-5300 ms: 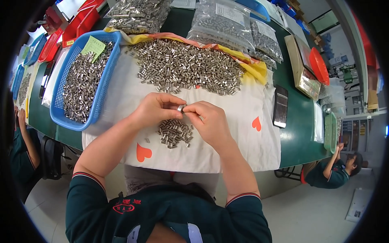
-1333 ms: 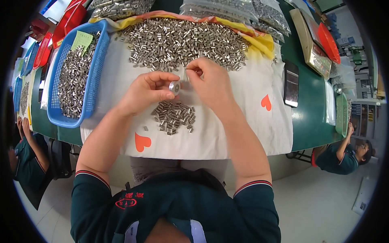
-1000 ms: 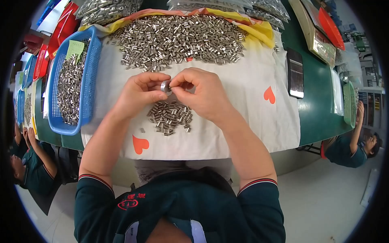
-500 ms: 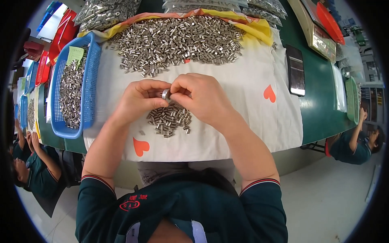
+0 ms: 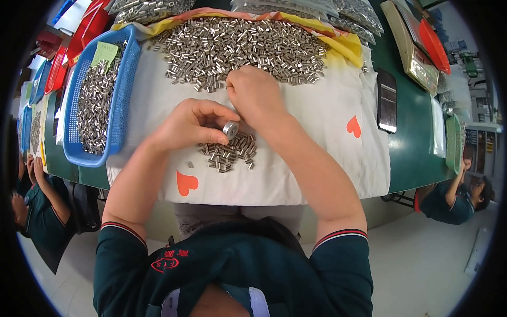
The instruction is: Inspecting and sorting small metal components on a workbench in a factory setting.
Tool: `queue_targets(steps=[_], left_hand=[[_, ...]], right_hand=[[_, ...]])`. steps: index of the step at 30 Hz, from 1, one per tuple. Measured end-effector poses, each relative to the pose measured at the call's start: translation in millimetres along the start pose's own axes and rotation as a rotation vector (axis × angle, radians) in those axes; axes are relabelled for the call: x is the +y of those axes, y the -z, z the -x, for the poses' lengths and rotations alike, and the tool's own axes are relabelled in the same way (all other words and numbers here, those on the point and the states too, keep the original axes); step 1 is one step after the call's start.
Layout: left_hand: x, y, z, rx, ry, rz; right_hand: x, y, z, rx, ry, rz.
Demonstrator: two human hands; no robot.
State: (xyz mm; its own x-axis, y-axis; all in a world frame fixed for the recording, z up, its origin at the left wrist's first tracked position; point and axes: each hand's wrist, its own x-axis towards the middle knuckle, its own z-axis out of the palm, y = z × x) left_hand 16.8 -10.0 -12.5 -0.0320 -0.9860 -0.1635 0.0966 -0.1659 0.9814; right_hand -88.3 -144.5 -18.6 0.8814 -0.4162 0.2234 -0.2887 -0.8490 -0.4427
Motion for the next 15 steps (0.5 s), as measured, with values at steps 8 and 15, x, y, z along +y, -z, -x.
queue_targets(steps=[8,15], left_hand=[[-1.9,0.3,-3.9,0.121,0.005,0.238],[-2.1,-3.2,-5.6,0.190,-0.059,0.225]], right_hand=[[3.2,35.3,38.5,0.037,-0.230,-0.881],[-7.4,35.1,42.4,-0.079,-0.192,-0.813]])
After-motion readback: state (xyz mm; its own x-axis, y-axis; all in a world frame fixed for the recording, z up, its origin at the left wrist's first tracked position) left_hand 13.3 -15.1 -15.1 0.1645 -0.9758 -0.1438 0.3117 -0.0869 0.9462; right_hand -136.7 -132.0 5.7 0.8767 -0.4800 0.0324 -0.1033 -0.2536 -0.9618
